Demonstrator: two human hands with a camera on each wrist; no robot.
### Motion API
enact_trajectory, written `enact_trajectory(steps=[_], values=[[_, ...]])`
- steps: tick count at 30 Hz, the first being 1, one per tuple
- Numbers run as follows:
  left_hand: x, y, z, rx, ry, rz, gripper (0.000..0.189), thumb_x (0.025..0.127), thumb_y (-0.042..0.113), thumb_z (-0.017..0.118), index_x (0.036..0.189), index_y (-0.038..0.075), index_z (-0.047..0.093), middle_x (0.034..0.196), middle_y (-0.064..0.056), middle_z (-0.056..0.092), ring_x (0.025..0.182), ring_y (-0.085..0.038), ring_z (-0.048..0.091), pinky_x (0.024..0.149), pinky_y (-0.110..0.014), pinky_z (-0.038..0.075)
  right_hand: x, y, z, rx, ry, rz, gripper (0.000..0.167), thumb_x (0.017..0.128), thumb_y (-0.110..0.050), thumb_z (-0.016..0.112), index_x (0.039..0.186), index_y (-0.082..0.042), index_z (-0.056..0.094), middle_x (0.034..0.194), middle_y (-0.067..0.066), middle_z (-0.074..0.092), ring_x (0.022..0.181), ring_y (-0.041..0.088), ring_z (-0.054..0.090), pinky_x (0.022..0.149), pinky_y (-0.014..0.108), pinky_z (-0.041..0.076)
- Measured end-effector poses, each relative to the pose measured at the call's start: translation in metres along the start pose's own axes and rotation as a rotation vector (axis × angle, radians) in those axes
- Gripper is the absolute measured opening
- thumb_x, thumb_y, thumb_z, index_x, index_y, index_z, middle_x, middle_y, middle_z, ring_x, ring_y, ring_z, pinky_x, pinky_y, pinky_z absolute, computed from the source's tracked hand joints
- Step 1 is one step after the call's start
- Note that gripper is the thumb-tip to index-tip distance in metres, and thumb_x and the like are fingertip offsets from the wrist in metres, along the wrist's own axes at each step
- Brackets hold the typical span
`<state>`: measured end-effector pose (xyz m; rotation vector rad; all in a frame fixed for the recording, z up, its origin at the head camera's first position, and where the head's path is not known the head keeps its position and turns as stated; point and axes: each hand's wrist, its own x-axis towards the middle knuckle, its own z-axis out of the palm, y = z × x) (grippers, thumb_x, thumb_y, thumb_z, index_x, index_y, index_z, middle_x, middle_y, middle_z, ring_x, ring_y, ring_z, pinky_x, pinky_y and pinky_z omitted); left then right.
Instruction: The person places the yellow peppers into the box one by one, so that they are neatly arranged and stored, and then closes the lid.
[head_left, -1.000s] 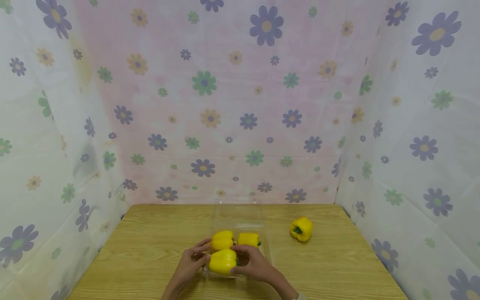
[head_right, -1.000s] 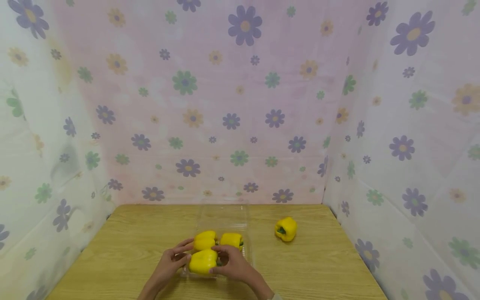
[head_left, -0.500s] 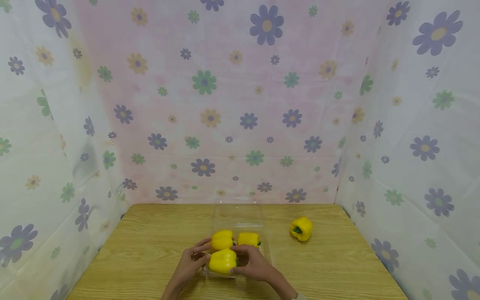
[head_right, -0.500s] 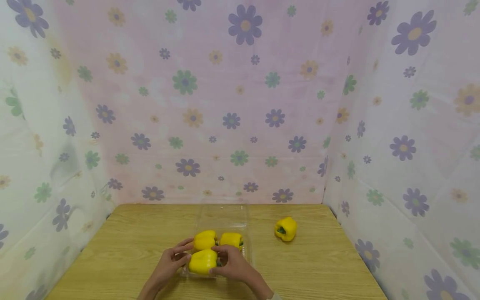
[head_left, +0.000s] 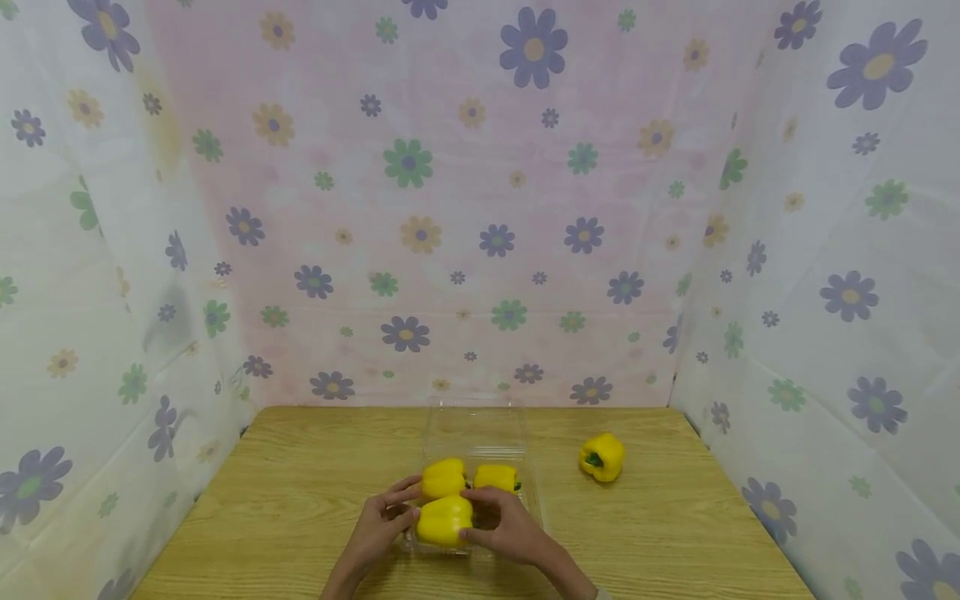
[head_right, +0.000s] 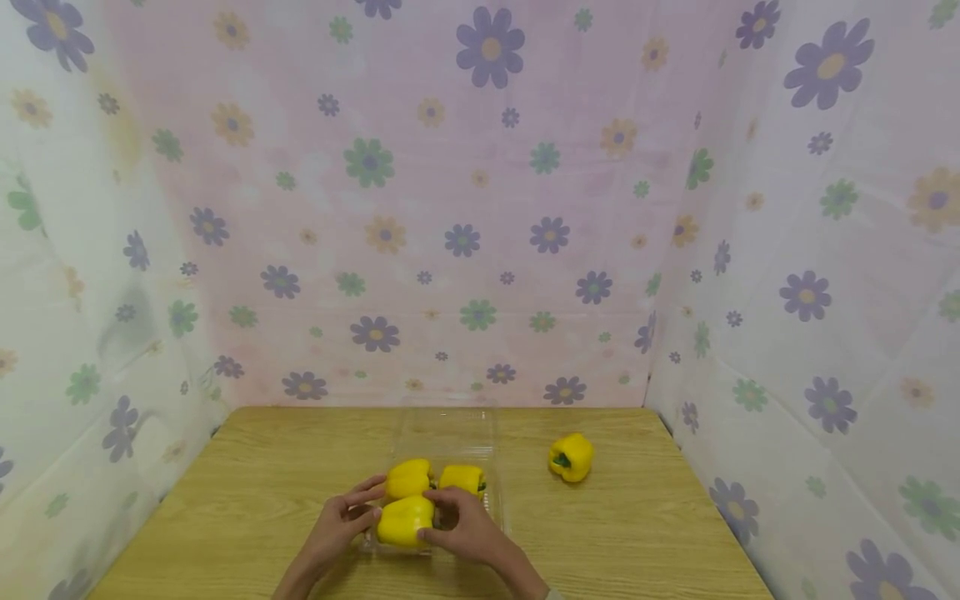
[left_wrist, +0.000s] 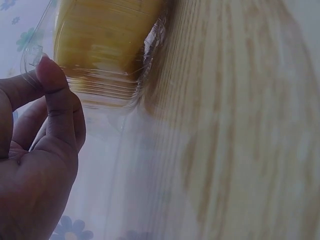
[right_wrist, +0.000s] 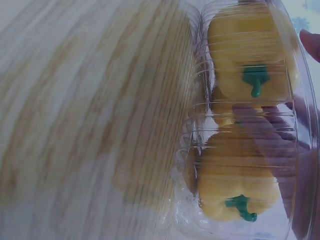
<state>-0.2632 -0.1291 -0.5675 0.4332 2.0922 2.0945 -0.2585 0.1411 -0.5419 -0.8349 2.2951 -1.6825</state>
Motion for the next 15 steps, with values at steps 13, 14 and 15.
enact_trajectory(steps=[13, 14, 15], values=[[0.0003, -0.0005, -0.0005, 0.019, -0.010, 0.043, 0.043, 0.100, 0.007, 0.064, 0.137, -0.013, 0.056, 0.158, -0.030, 0.035, 0.095, -0.010, 0.063, 0.070, -0.019, 0.053, -0.0009, 0.0012, -0.0002, -0.123, 0.074, -0.032, 0.044, 0.092, -0.025, 0.077, 0.131, -0.007, 0.066, 0.129, 0.007, 0.064, 0.121, 0.030, 0.059, 0.104, 0.046, 0.050], [0.0005, -0.0006, -0.0005, 0.022, -0.008, 0.039, 0.043, 0.100, 0.008, 0.064, 0.137, -0.013, 0.056, 0.158, -0.030, 0.035, 0.097, -0.010, 0.064, 0.070, -0.020, 0.053, -0.0010, 0.0013, 0.0001, -0.128, 0.092, -0.039, 0.043, 0.092, -0.025, 0.077, 0.130, -0.007, 0.067, 0.128, 0.008, 0.064, 0.120, 0.031, 0.059, 0.104, 0.046, 0.051], [0.0008, -0.0004, -0.0005, 0.023, -0.006, 0.030, 0.043, 0.100, 0.008, 0.064, 0.137, -0.013, 0.056, 0.158, -0.028, 0.035, 0.098, -0.011, 0.064, 0.071, -0.020, 0.053, -0.0010, 0.0015, 0.0004, -0.118, 0.111, -0.040, 0.041, 0.092, -0.024, 0.077, 0.128, -0.007, 0.067, 0.127, 0.009, 0.065, 0.119, 0.031, 0.059, 0.103, 0.045, 0.051]])
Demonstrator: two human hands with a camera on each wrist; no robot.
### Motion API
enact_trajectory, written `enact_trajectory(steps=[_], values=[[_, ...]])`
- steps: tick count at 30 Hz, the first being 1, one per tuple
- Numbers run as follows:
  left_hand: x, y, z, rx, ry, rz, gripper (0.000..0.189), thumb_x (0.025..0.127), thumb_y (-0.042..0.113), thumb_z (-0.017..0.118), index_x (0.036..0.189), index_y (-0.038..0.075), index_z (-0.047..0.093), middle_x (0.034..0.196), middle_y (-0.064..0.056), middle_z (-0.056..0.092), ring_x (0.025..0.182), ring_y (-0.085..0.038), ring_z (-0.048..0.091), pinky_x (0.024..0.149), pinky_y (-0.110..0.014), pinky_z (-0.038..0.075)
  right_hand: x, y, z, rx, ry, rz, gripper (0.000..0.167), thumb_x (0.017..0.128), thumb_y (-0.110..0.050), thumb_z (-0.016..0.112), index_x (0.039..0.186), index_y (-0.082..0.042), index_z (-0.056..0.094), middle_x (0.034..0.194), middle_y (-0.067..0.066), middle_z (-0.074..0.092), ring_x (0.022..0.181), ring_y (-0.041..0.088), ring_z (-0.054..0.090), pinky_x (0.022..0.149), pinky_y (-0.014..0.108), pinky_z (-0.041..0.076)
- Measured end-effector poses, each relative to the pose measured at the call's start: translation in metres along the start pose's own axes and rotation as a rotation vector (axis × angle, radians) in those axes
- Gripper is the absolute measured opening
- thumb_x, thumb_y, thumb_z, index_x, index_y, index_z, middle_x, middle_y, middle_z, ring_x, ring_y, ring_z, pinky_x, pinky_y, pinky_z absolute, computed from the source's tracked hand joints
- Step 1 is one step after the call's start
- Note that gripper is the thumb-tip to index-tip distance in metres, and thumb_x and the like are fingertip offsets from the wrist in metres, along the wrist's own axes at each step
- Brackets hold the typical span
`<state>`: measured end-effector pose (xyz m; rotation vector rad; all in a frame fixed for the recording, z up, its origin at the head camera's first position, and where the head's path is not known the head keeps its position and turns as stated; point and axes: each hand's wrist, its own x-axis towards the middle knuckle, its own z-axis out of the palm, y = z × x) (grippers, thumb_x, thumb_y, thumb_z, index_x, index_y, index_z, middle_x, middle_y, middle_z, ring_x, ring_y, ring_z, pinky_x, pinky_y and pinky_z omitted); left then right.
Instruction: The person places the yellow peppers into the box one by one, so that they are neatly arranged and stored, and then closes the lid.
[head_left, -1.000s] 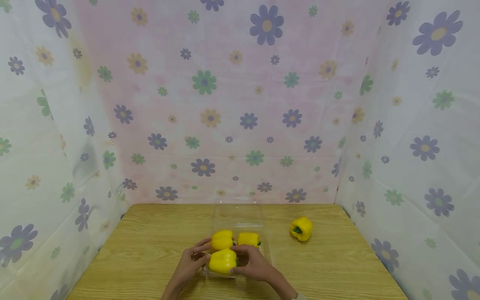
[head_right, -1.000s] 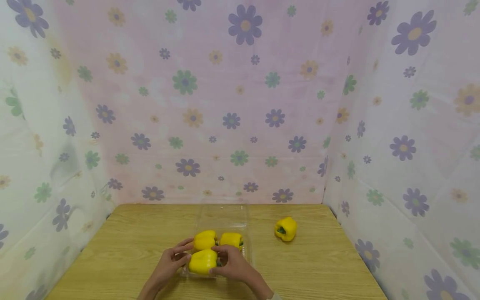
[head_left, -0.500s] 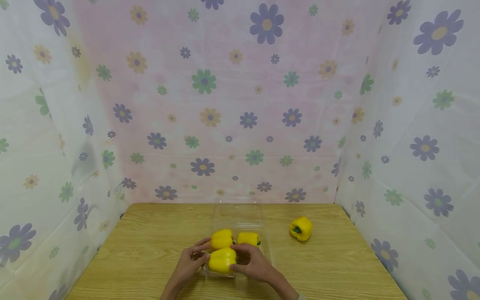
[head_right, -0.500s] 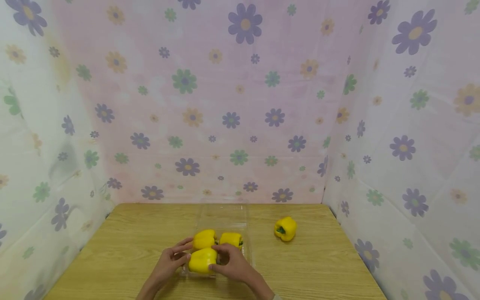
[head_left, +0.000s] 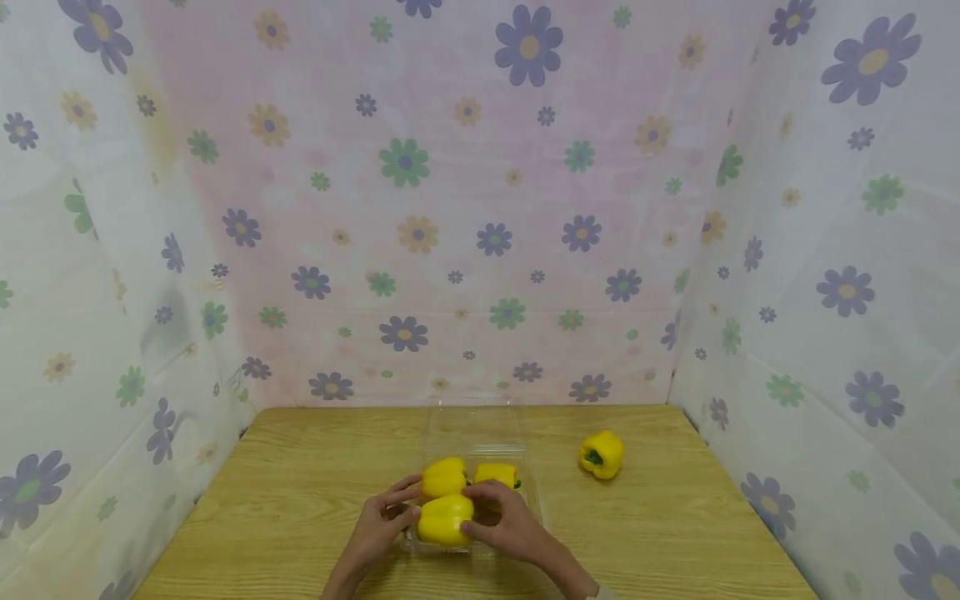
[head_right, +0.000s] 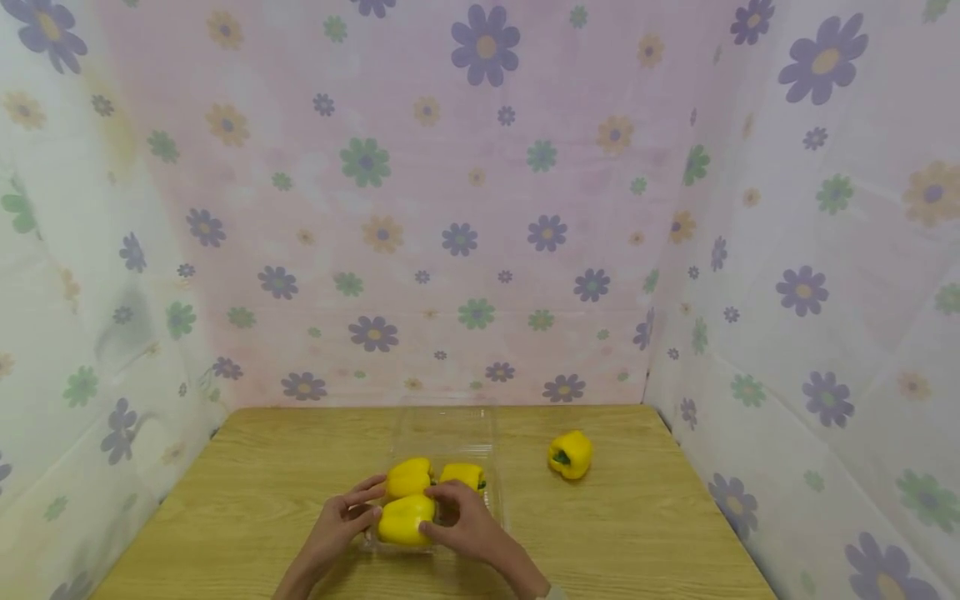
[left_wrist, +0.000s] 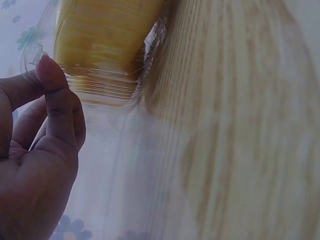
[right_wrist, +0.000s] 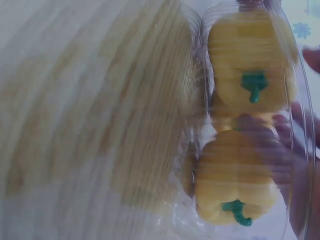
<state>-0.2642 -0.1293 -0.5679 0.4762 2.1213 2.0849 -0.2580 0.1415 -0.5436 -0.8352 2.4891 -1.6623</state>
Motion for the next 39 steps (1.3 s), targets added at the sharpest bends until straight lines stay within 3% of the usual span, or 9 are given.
enact_trajectory(steps=[7, 13, 16, 22, 25, 31, 35, 39], values=[[0.001, -0.001, 0.000, 0.010, 0.020, -0.041, 0.045, 0.098, 0.011, 0.067, 0.137, -0.009, 0.058, 0.159, -0.023, 0.038, 0.101, -0.013, 0.064, 0.071, -0.022, 0.053, -0.002, -0.001, 0.004, 0.142, 0.199, 0.010, 0.027, 0.093, -0.011, 0.075, 0.115, 0.002, 0.068, 0.116, 0.021, 0.064, 0.111, 0.041, 0.063, 0.085, 0.031, 0.060], [0.000, -0.002, 0.000, 0.007, 0.020, -0.044, 0.045, 0.099, 0.010, 0.067, 0.137, -0.010, 0.058, 0.159, -0.023, 0.037, 0.116, -0.021, 0.063, 0.077, -0.022, 0.055, -0.003, -0.005, 0.000, 0.159, 0.364, 0.044, 0.014, 0.094, -0.007, 0.073, 0.106, 0.000, 0.072, 0.112, 0.019, 0.068, 0.104, 0.026, 0.067, 0.082, 0.028, 0.060], [-0.001, -0.002, 0.000, 0.002, 0.022, -0.040, 0.045, 0.098, 0.011, 0.067, 0.136, -0.011, 0.058, 0.159, -0.024, 0.037, 0.120, -0.023, 0.062, 0.079, -0.022, 0.055, -0.004, -0.005, -0.007, 0.206, 0.407, 0.038, 0.016, 0.097, -0.006, 0.068, 0.108, 0.006, 0.070, 0.112, 0.026, 0.065, 0.100, 0.023, 0.066, 0.082, 0.030, 0.061], [0.000, -0.001, 0.000, 0.001, 0.026, -0.038, 0.044, 0.099, 0.010, 0.067, 0.137, -0.010, 0.058, 0.159, -0.024, 0.038, 0.115, -0.019, 0.064, 0.076, -0.021, 0.055, -0.008, 0.004, -0.027, 0.327, 0.451, -0.002, 0.025, 0.104, -0.008, 0.056, 0.110, 0.015, 0.065, 0.111, 0.034, 0.061, 0.100, 0.029, 0.069, 0.086, 0.038, 0.060], [0.001, -0.001, 0.000, -0.003, 0.024, -0.036, 0.043, 0.099, 0.009, 0.067, 0.136, -0.009, 0.059, 0.159, -0.023, 0.039, 0.119, -0.024, 0.063, 0.078, -0.022, 0.055, -0.011, 0.011, -0.038, 0.341, 0.505, -0.024, 0.026, 0.105, -0.007, 0.055, 0.109, 0.017, 0.064, 0.106, 0.026, 0.066, 0.097, 0.022, 0.071, 0.087, 0.036, 0.060], [0.002, -0.001, 0.000, -0.003, 0.025, -0.028, 0.042, 0.098, 0.010, 0.067, 0.135, -0.009, 0.060, 0.159, -0.023, 0.038, 0.127, -0.033, 0.058, 0.080, -0.022, 0.056, -0.018, 0.023, -0.060, 0.354, 0.606, -0.057, 0.029, 0.103, -0.002, 0.056, 0.111, 0.025, 0.058, 0.099, -0.006, 0.070, 0.094, 0.003, 0.067, 0.086, 0.022, 0.058], [0.001, -0.001, 0.000, -0.002, 0.023, -0.033, 0.042, 0.098, 0.009, 0.067, 0.136, -0.009, 0.060, 0.160, -0.023, 0.037, 0.124, -0.030, 0.060, 0.079, -0.022, 0.056, -0.022, 0.032, -0.076, 0.353, 0.678, -0.026, 0.029, 0.103, -0.003, 0.058, 0.111, 0.024, 0.059, 0.098, -0.010, 0.070, 0.093, 0.002, 0.066, 0.085, 0.017, 0.056], [0.002, -0.001, 0.001, 0.011, 0.028, -0.037, 0.041, 0.099, 0.009, 0.066, 0.136, -0.008, 0.060, 0.160, -0.022, 0.038, 0.123, -0.025, 0.061, 0.079, -0.023, 0.056, -0.024, 0.040, -0.093, 0.277, 0.770, 0.047, 0.023, 0.101, -0.002, 0.061, 0.110, 0.019, 0.064, 0.096, -0.010, 0.070, 0.091, 0.004, 0.066, 0.083, 0.016, 0.055]])
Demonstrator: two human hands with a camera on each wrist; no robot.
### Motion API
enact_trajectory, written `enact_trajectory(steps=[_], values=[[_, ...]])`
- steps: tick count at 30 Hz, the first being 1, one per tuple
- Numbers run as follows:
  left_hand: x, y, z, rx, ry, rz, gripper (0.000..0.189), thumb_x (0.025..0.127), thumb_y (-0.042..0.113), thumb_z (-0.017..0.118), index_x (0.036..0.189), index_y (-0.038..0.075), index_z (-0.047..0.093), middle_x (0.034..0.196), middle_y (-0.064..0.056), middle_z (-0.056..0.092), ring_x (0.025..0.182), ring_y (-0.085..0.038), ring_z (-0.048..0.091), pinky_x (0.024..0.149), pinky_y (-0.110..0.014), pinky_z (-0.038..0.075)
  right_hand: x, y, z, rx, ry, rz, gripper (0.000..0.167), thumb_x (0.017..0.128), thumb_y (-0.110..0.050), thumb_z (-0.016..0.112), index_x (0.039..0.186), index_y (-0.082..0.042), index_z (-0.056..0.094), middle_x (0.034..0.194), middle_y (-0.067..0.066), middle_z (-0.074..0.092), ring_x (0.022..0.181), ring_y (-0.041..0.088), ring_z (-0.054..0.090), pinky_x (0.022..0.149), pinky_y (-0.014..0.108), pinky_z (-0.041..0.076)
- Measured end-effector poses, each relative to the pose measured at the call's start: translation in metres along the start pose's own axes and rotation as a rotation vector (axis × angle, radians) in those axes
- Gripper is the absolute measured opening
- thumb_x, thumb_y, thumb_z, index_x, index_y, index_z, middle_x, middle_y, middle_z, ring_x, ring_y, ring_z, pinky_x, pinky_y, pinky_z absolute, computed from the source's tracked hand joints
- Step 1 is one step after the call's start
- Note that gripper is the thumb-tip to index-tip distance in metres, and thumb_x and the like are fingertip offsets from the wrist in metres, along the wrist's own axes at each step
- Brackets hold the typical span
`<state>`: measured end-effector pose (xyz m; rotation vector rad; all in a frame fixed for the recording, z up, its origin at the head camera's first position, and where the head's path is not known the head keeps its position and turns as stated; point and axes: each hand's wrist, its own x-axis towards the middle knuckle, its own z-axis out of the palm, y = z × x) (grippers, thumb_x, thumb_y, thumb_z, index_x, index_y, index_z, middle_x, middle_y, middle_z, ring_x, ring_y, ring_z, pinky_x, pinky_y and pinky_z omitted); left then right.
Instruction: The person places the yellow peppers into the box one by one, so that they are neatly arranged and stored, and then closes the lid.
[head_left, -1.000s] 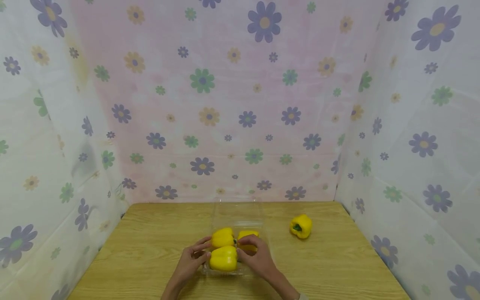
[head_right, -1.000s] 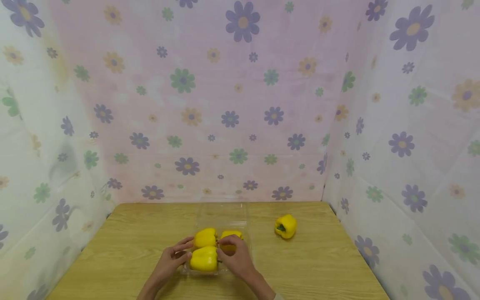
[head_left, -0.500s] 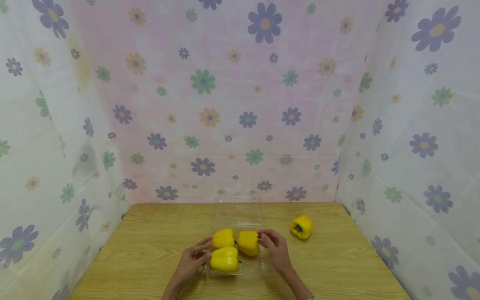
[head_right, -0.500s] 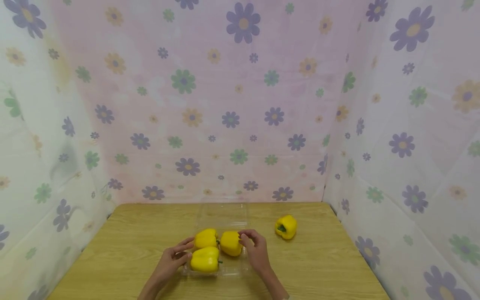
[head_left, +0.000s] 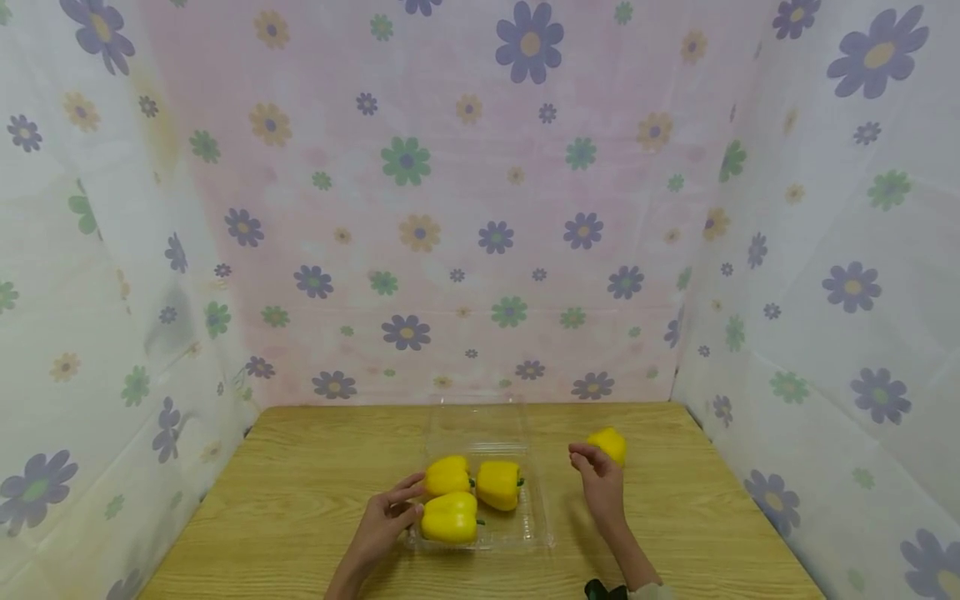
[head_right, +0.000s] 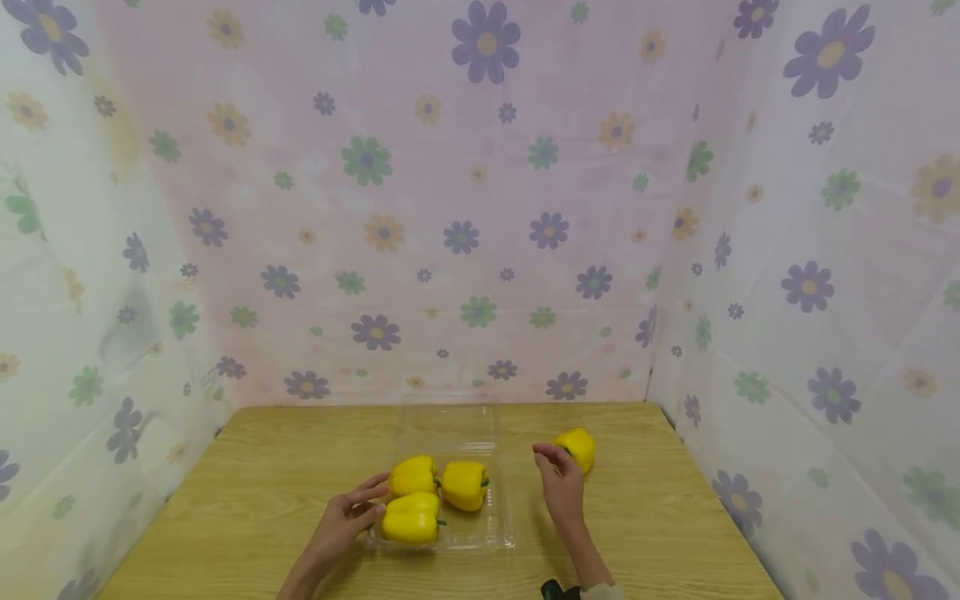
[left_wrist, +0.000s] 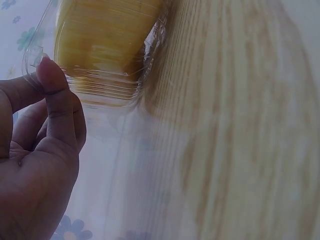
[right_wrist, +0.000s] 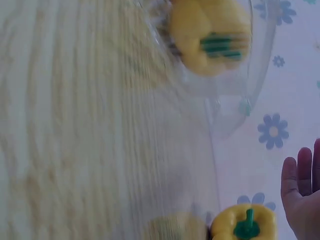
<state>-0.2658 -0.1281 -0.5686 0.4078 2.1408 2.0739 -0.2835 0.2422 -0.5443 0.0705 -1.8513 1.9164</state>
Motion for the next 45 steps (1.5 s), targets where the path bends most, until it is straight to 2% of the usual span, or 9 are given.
enact_trajectory(steps=[5, 9, 15, 19, 21, 23, 30, 36, 45], values=[[0.001, 0.001, 0.001, 0.006, 0.004, 0.004, 0.042, 0.099, 0.009, 0.066, 0.137, -0.009, 0.059, 0.160, -0.020, 0.038, 0.117, -0.019, 0.062, 0.075, -0.022, 0.054, 0.011, -0.005, -0.012, -0.081, 0.103, -0.003, 0.014, 0.098, 0.004, 0.060, 0.105, 0.014, 0.068, 0.095, -0.002, 0.070, 0.088, 0.007, 0.064, 0.076, 0.015, 0.055], [0.002, 0.003, 0.002, -0.007, 0.003, 0.007, 0.042, 0.099, 0.008, 0.066, 0.136, -0.009, 0.059, 0.160, -0.020, 0.037, 0.126, -0.032, 0.058, 0.079, -0.022, 0.055, 0.013, -0.011, -0.016, -0.147, 0.194, -0.026, 0.016, 0.096, 0.007, 0.058, 0.107, 0.015, 0.068, 0.102, 0.013, 0.067, 0.091, 0.005, 0.058, 0.071, 0.009, 0.051], [0.000, 0.003, 0.002, 0.009, 0.011, 0.002, 0.041, 0.099, 0.008, 0.065, 0.136, -0.009, 0.059, 0.159, -0.020, 0.039, 0.133, -0.041, 0.052, 0.078, -0.023, 0.056, 0.021, 0.003, -0.025, -0.226, 0.267, -0.003, 0.021, 0.094, 0.007, 0.056, 0.111, 0.012, 0.067, 0.120, 0.020, 0.055, 0.111, 0.022, 0.048, 0.086, 0.006, 0.045], [-0.001, 0.002, 0.001, -0.006, 0.004, 0.000, 0.041, 0.099, 0.007, 0.065, 0.136, -0.010, 0.058, 0.160, -0.022, 0.038, 0.133, -0.042, 0.052, 0.078, -0.023, 0.056, 0.025, 0.006, -0.031, -0.326, 0.228, 0.017, 0.027, 0.093, 0.004, 0.059, 0.119, 0.011, 0.064, 0.132, 0.026, 0.050, 0.126, 0.037, 0.045, 0.108, 0.041, 0.043], [-0.001, 0.002, 0.001, -0.009, 0.001, 0.000, 0.042, 0.099, 0.008, 0.066, 0.136, -0.011, 0.058, 0.160, -0.022, 0.037, 0.129, -0.039, 0.056, 0.077, -0.023, 0.056, 0.026, 0.007, -0.034, -0.387, 0.201, 0.035, 0.033, 0.093, 0.002, 0.061, 0.124, 0.011, 0.061, 0.137, 0.031, 0.046, 0.132, 0.046, 0.039, 0.111, 0.059, 0.034], [-0.001, 0.002, 0.001, -0.007, 0.000, -0.004, 0.043, 0.099, 0.009, 0.066, 0.136, -0.010, 0.058, 0.160, -0.022, 0.037, 0.124, -0.034, 0.060, 0.075, -0.023, 0.055, 0.027, 0.007, -0.036, -0.448, 0.172, 0.065, 0.040, 0.093, -0.002, 0.061, 0.130, 0.012, 0.057, 0.140, 0.036, 0.042, 0.135, 0.052, 0.033, 0.111, 0.067, 0.029], [0.000, 0.002, 0.000, -0.013, -0.002, -0.013, 0.043, 0.099, 0.009, 0.066, 0.137, -0.010, 0.058, 0.160, -0.022, 0.036, 0.119, -0.027, 0.063, 0.075, -0.023, 0.055, 0.031, 0.009, -0.038, -0.648, 0.061, 0.163, 0.062, 0.099, -0.020, 0.060, 0.144, 0.016, 0.038, 0.143, 0.044, 0.030, 0.128, 0.059, 0.028, 0.102, 0.069, 0.032], [0.001, 0.002, 0.000, -0.009, -0.006, -0.012, 0.042, 0.099, 0.008, 0.066, 0.137, -0.010, 0.058, 0.160, -0.023, 0.036, 0.117, -0.024, 0.063, 0.075, -0.023, 0.056, 0.038, 0.009, -0.038, -0.619, -0.020, 0.182, 0.066, 0.102, -0.024, 0.059, 0.146, 0.017, 0.031, 0.145, 0.045, 0.025, 0.129, 0.058, 0.030, 0.106, 0.067, 0.032], [-0.001, 0.002, -0.002, -0.048, -0.025, -0.014, 0.044, 0.100, 0.010, 0.065, 0.138, -0.010, 0.057, 0.161, -0.025, 0.034, 0.118, -0.017, 0.063, 0.072, -0.022, 0.055, 0.049, 0.010, -0.037, -0.567, -0.125, 0.175, 0.053, 0.101, -0.021, 0.064, 0.137, 0.014, 0.048, 0.141, 0.036, 0.046, 0.124, 0.046, 0.051, 0.097, 0.052, 0.048]])
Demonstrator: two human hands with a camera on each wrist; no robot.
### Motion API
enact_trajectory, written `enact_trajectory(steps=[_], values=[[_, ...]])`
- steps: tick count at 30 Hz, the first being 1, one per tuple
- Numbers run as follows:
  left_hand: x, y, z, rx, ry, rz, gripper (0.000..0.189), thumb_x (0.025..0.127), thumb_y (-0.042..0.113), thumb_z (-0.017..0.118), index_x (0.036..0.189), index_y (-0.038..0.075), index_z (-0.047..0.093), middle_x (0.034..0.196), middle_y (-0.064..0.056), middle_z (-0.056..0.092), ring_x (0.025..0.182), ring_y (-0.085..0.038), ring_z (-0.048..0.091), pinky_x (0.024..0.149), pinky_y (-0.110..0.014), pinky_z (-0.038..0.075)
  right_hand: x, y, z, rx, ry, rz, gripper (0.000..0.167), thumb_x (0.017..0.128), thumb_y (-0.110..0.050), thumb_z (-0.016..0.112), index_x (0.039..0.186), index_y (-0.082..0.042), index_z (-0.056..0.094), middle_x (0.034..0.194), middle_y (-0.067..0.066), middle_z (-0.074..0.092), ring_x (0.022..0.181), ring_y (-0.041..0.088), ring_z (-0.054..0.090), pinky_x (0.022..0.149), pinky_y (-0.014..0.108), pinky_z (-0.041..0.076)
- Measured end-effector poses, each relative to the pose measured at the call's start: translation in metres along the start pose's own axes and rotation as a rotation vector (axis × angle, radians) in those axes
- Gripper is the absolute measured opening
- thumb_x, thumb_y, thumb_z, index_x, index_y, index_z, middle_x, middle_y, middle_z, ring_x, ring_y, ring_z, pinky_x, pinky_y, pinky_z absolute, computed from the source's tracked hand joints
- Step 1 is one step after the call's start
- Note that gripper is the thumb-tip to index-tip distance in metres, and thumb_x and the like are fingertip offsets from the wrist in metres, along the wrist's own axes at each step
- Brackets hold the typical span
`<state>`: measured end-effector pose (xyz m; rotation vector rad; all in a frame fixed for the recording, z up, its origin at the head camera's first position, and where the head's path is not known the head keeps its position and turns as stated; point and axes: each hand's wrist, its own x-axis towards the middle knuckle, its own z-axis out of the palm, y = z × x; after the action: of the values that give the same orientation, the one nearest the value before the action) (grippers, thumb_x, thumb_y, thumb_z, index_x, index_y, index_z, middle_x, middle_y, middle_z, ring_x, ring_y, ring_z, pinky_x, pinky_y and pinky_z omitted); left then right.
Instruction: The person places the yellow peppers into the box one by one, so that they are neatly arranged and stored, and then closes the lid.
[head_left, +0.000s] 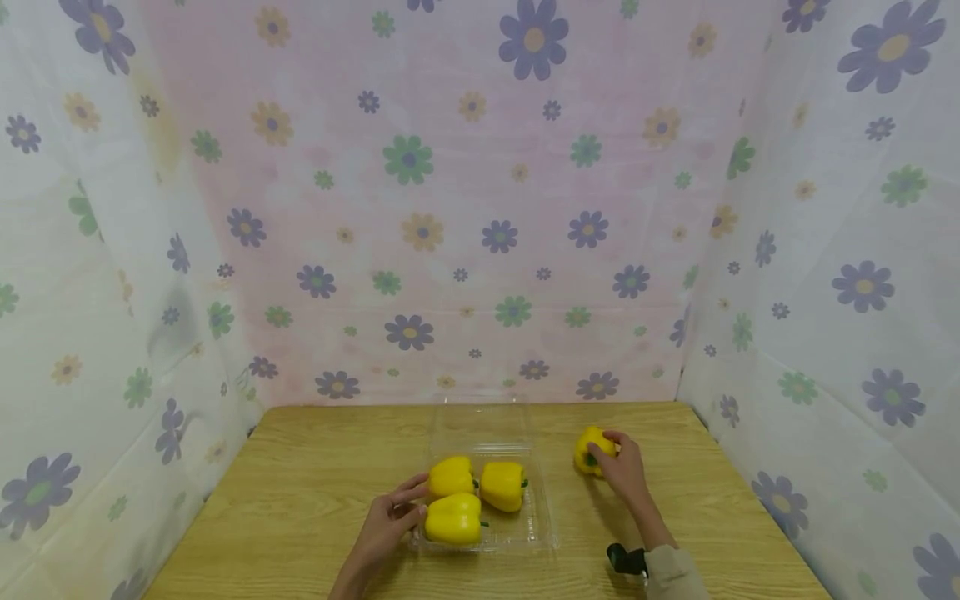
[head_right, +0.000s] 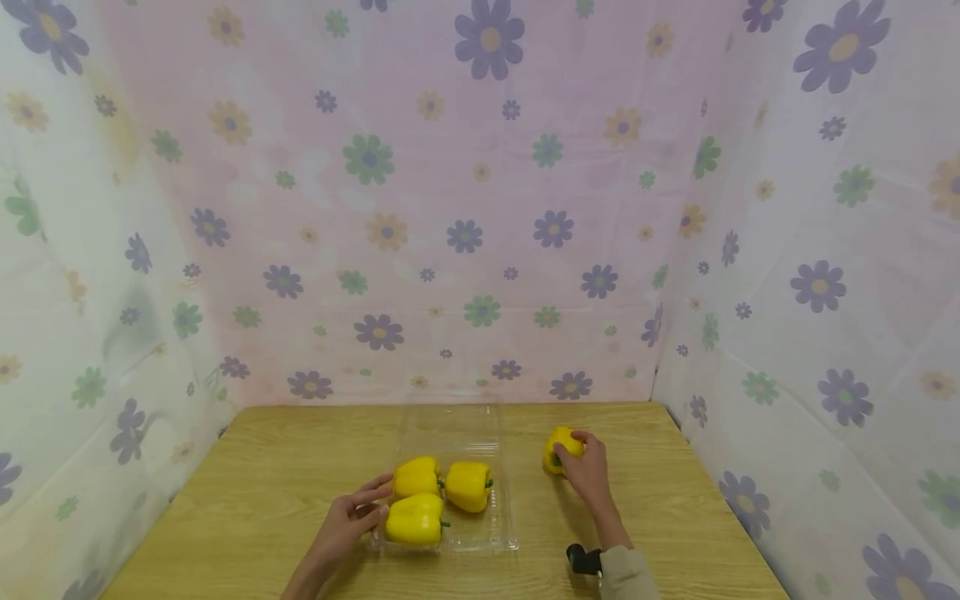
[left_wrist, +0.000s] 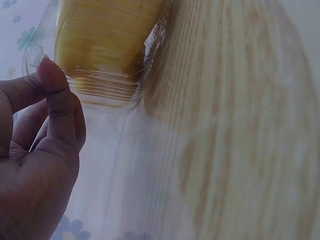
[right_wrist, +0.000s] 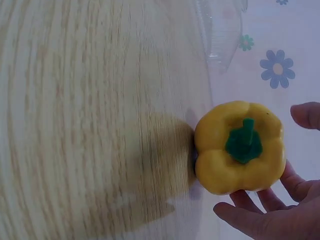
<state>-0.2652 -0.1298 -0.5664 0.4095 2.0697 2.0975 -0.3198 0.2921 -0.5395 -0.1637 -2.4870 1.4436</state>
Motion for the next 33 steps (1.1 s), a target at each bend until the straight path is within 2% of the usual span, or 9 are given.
enact_trajectory(steps=[4, 7, 10, 14, 19, 23, 30, 33], values=[[-0.001, -0.001, 0.000, 0.010, -0.011, 0.028, 0.042, 0.101, 0.009, 0.063, 0.137, -0.011, 0.057, 0.159, -0.029, 0.034, 0.123, -0.024, 0.062, 0.076, -0.022, 0.056, 0.003, 0.001, 0.004, -0.003, -0.021, 0.035, 0.058, 0.096, -0.026, 0.071, 0.136, 0.010, 0.048, 0.141, 0.033, 0.044, 0.125, 0.045, 0.050, 0.099, 0.054, 0.048], [0.000, -0.002, 0.000, 0.029, -0.010, 0.049, 0.040, 0.102, 0.008, 0.062, 0.136, -0.012, 0.058, 0.158, -0.030, 0.035, 0.128, -0.034, 0.059, 0.080, -0.023, 0.056, 0.005, 0.003, 0.006, -0.013, -0.033, 0.040, 0.063, 0.092, -0.023, 0.076, 0.137, 0.009, 0.046, 0.141, 0.031, 0.043, 0.125, 0.045, 0.049, 0.102, 0.057, 0.046], [0.000, -0.003, 0.001, 0.026, -0.005, 0.043, 0.040, 0.101, 0.007, 0.062, 0.136, -0.011, 0.058, 0.158, -0.029, 0.035, 0.131, -0.041, 0.055, 0.081, -0.023, 0.056, 0.006, 0.006, 0.006, -0.023, -0.052, 0.022, 0.068, 0.090, -0.018, 0.078, 0.140, 0.010, 0.043, 0.142, 0.032, 0.042, 0.126, 0.046, 0.047, 0.105, 0.060, 0.044], [0.000, -0.002, 0.002, 0.007, 0.004, 0.016, 0.040, 0.101, 0.006, 0.062, 0.137, -0.010, 0.058, 0.160, -0.027, 0.034, 0.133, -0.044, 0.052, 0.080, -0.022, 0.056, 0.006, 0.009, 0.005, -0.013, -0.090, -0.001, 0.072, 0.091, -0.019, 0.078, 0.144, 0.009, 0.040, 0.144, 0.032, 0.042, 0.128, 0.046, 0.047, 0.107, 0.059, 0.043], [-0.001, -0.001, 0.001, 0.010, 0.008, 0.010, 0.039, 0.101, 0.004, 0.061, 0.137, -0.011, 0.057, 0.160, -0.026, 0.035, 0.132, -0.045, 0.053, 0.075, -0.022, 0.056, 0.004, 0.012, 0.001, 0.018, -0.130, -0.003, 0.070, 0.092, -0.026, 0.077, 0.148, 0.002, 0.045, 0.148, 0.029, 0.044, 0.130, 0.045, 0.048, 0.103, 0.054, 0.048], [0.000, -0.002, 0.001, 0.004, 0.008, 0.006, 0.040, 0.101, 0.005, 0.061, 0.137, -0.011, 0.057, 0.160, -0.026, 0.035, 0.132, -0.044, 0.053, 0.075, -0.022, 0.055, 0.003, 0.014, -0.003, 0.024, -0.173, -0.004, 0.069, 0.094, -0.026, 0.074, 0.152, -0.002, 0.044, 0.154, 0.029, 0.039, 0.133, 0.047, 0.046, 0.101, 0.052, 0.050], [0.001, -0.003, 0.001, 0.008, 0.006, 0.015, 0.041, 0.101, 0.007, 0.062, 0.137, -0.011, 0.057, 0.160, -0.026, 0.035, 0.132, -0.043, 0.053, 0.074, -0.022, 0.055, 0.003, 0.015, -0.004, 0.033, -0.245, -0.004, 0.069, 0.101, -0.022, 0.063, 0.158, -0.001, 0.031, 0.162, 0.030, 0.024, 0.146, 0.051, 0.028, 0.116, 0.063, 0.030], [0.000, -0.002, 0.001, 0.017, 0.001, 0.022, 0.041, 0.101, 0.006, 0.061, 0.138, -0.012, 0.056, 0.159, -0.027, 0.035, 0.131, -0.044, 0.053, 0.076, -0.022, 0.056, 0.003, 0.017, -0.003, 0.027, -0.249, -0.006, 0.069, 0.102, -0.021, 0.062, 0.159, -0.002, 0.028, 0.163, 0.030, 0.023, 0.147, 0.051, 0.025, 0.117, 0.063, 0.028]])
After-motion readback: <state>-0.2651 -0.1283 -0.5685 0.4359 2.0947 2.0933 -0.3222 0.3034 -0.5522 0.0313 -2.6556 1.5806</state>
